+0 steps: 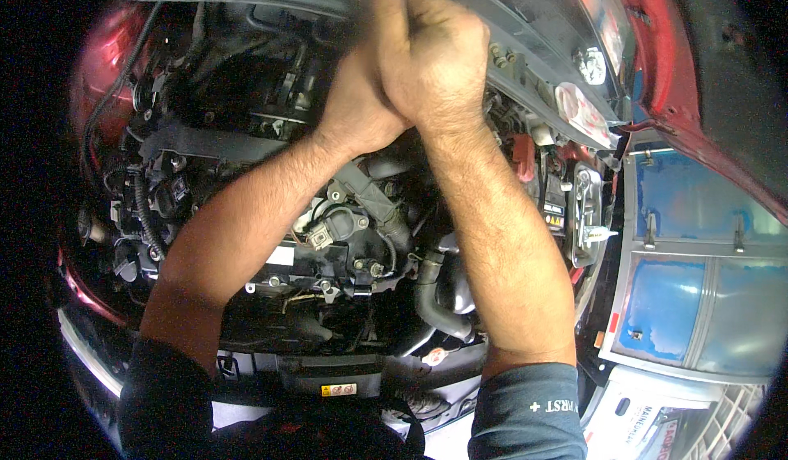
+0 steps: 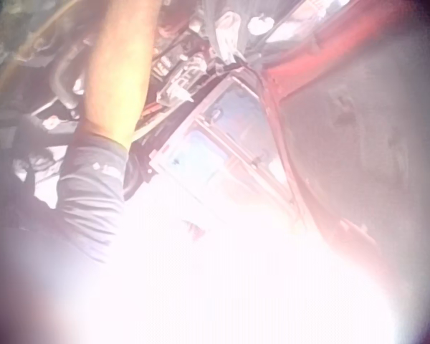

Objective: The person removes a large black air intake hose from the engine bay, then uses pliers to loosen and remove a hose clamp. They reposition the hose and reattach the clamp, tightening it by hand and with pliers. The person works on the engine bay of a red car in a garage.

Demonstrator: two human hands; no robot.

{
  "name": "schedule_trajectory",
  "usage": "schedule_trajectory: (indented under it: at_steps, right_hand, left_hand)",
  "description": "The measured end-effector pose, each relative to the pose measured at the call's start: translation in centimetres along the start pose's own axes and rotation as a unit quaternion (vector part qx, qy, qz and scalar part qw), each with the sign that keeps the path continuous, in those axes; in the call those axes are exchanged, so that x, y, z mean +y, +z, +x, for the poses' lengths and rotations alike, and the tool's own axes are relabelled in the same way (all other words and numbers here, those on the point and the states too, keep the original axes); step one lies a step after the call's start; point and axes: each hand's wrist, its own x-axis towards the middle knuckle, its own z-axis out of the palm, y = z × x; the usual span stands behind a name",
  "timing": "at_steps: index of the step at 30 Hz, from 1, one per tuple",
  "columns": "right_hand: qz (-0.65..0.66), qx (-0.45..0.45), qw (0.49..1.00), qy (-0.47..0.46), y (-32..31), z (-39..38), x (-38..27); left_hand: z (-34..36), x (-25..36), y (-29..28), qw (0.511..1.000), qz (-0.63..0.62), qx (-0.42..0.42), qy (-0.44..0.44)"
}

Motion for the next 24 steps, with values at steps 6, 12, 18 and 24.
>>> schedule_trajectory:
  at_steps: [6, 12, 18, 24]
  right_hand:
    - [0.006, -0.034, 0.998, -0.042, -1.0, -0.3, 0.2]
    - [-0.027, -0.058, 0.989, -0.132, -2.1, -0.9, 0.7]
    - [-0.039, -0.04, 0.996, -0.068, -2.1, -1.0, 0.2]
    - [0.014, -0.026, 0.999, -0.037, -1.3, -0.3, -0.8]
  left_hand:
    - [-0.2, -0.5, -0.4, 0.999, 0.003, -0.049, 0.008]
    - [-0.1, -0.7, -0.7, 0.993, 0.028, -0.09, 0.066]
    - [-0.1, -0.4, -0.6, 0.994, 0.062, -0.085, 0.017]
    - [0.2, -0.3, -0.9, 0.996, 0.035, -0.079, -0.015]
